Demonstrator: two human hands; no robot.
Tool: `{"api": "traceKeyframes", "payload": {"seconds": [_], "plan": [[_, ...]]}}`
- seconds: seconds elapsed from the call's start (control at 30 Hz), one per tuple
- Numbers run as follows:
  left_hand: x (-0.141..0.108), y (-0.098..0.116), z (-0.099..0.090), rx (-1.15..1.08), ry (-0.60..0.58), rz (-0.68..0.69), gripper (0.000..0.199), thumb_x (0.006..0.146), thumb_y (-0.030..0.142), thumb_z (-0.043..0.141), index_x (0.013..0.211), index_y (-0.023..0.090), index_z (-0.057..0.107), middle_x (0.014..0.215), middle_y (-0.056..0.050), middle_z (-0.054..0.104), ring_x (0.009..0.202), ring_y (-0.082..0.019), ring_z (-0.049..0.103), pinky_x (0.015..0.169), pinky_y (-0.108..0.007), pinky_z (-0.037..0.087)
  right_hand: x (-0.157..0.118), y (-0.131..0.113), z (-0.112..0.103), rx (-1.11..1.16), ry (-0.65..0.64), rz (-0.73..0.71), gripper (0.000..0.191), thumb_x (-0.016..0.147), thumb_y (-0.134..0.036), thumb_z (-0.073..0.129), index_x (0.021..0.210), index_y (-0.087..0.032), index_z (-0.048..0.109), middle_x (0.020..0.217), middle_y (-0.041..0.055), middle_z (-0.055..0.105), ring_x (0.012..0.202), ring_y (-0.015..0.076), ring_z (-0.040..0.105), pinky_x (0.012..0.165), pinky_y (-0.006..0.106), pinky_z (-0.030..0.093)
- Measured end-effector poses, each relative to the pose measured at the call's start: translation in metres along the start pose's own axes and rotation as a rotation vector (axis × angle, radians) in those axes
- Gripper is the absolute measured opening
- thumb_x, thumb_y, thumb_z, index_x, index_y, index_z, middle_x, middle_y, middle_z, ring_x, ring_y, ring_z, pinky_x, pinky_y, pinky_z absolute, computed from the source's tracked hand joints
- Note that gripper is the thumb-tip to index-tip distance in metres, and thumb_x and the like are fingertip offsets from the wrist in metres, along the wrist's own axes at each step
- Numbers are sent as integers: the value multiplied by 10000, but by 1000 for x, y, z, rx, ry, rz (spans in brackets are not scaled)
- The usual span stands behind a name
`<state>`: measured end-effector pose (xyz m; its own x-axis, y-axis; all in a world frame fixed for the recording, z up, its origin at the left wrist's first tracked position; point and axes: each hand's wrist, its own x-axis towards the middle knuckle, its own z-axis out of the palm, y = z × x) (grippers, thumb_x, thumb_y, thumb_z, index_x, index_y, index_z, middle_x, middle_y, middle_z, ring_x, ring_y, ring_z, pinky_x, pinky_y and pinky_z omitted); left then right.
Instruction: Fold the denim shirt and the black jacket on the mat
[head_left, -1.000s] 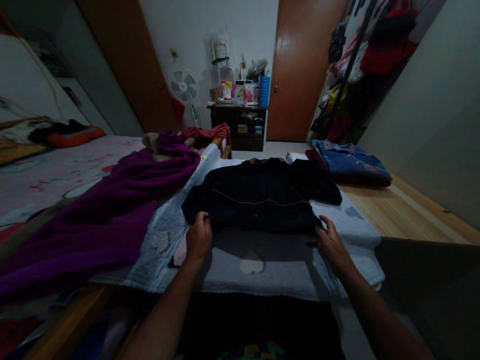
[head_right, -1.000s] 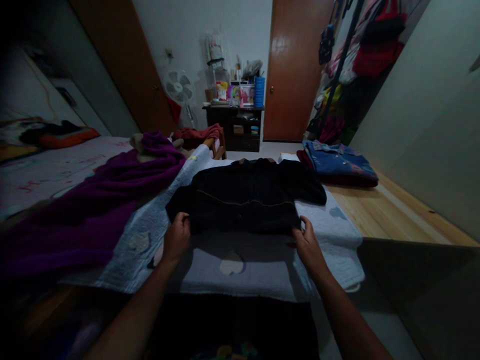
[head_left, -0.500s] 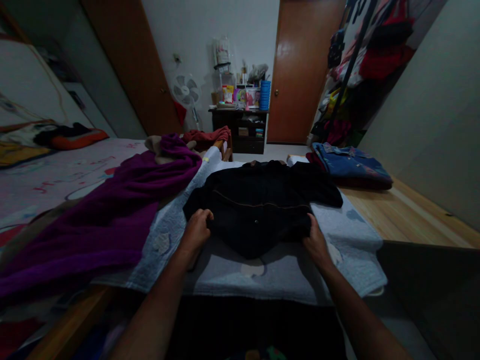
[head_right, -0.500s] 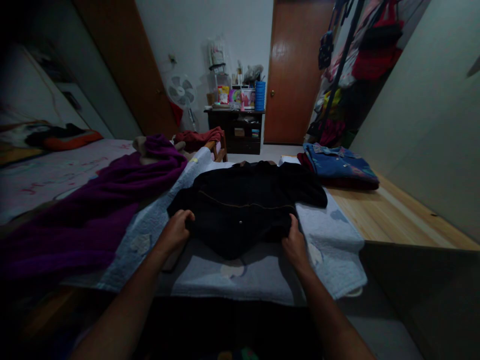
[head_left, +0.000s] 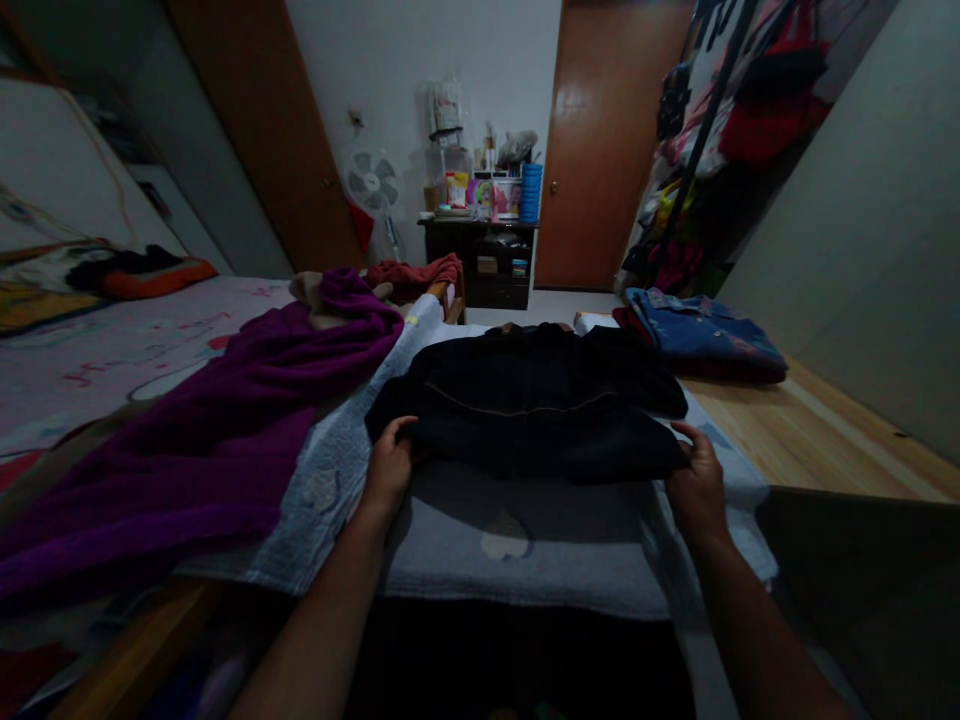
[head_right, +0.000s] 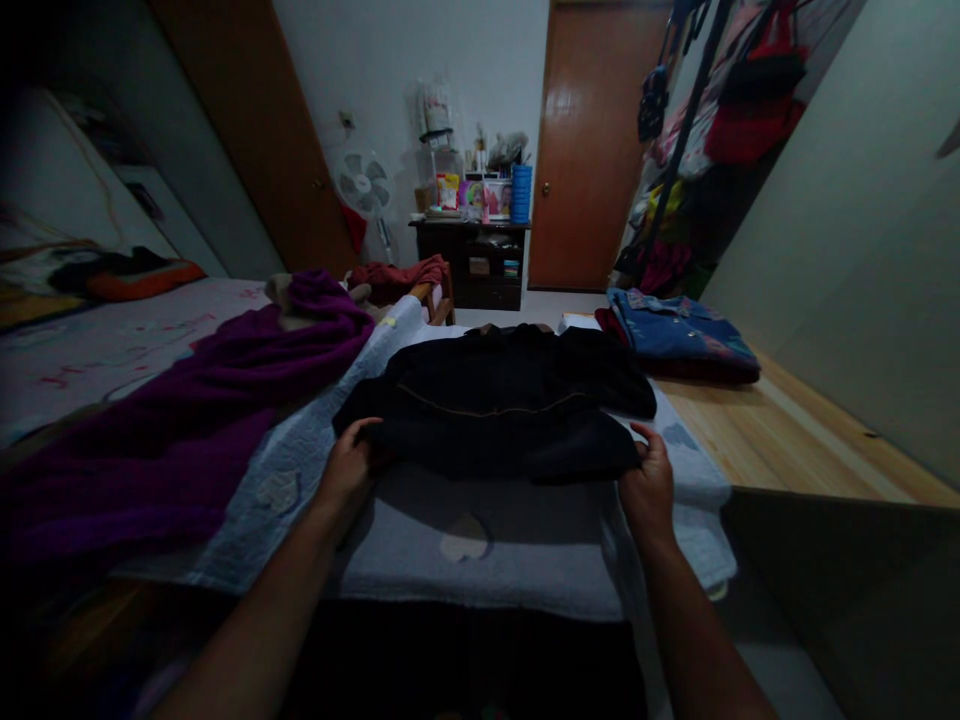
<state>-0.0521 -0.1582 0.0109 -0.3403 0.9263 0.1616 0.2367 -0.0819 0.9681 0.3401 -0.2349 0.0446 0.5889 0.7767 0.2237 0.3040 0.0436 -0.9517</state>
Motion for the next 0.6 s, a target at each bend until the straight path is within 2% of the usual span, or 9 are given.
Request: {"api": "traceKeyframes", "payload": {"seconds": [0.07,0.13,0.23,0.3,0.37,0.4,0.47,0.5,0.6], "plan": [[1,9,4,-120,17,-34,316,795,244,465,1088,188,570,900,-32,670,749,-145,646,652,-259,532,5,0,1,104,9,116,493,662,-315,639,1133,-196,552,720,-12,612,604,156,570,545,275,472],[3,23,3,-173,85,-46,349,772,235,486,1107,185,570,901,-33,665,732,-138,640,645,-247,527,13,1,2,231,35,221,476,618,-336,677,1062,-196,577,759,6,635,590,169,589,499,285,489],[7,39,-2,-148,190,-27,327,758,238,512,1063,175,611,896,-34,665,736,-146,634,643,-244,521,20,4,2,319,-51,173,416,677,-413,644,1041,-221,583,901,39,660,726,209,645,572,334,551],[9,40,-3,-107,175,29,327,765,236,521,1074,174,608,957,-49,665,821,-167,642,721,-277,527,18,6,5,306,-168,96,424,762,-462,580,1129,-251,562,1055,56,652,909,230,649,718,372,566],[8,33,-1,-44,72,139,470,768,229,550,1235,193,506,1112,-76,635,992,-193,622,868,-337,501,10,9,11,282,-257,66,533,775,-452,601,1268,-283,490,1211,62,603,1075,240,601,851,401,532],[6,27,2,12,-10,208,599,764,225,573,1337,209,400,1215,-94,590,1099,-206,582,946,-371,462,4,11,15,249,-308,40,641,752,-430,641,1341,-300,422,1297,66,551,1149,247,559,902,417,506],[-2,16,8,190,-210,350,831,743,221,621,1450,230,185,1407,-128,432,1293,-237,430,1063,-434,354,-9,16,26,85,-433,-79,878,699,-381,706,1447,-327,248,1459,80,377,1293,267,426,981,454,444],[-7,12,12,305,-310,409,886,732,225,641,1465,235,143,1474,-137,338,1359,-258,335,1095,-461,303,-16,20,32,-44,-486,-162,948,687,-366,716,1470,-329,182,1515,90,270,1352,280,337,1013,474,408],[-26,3,25,651,-511,508,899,675,226,704,1448,265,245,1562,-118,133,1430,-335,104,1116,-535,217,-33,34,52,-416,-533,-353,973,705,-306,689,1491,-311,116,1568,110,42,1427,309,124,1073,515,308]]}}
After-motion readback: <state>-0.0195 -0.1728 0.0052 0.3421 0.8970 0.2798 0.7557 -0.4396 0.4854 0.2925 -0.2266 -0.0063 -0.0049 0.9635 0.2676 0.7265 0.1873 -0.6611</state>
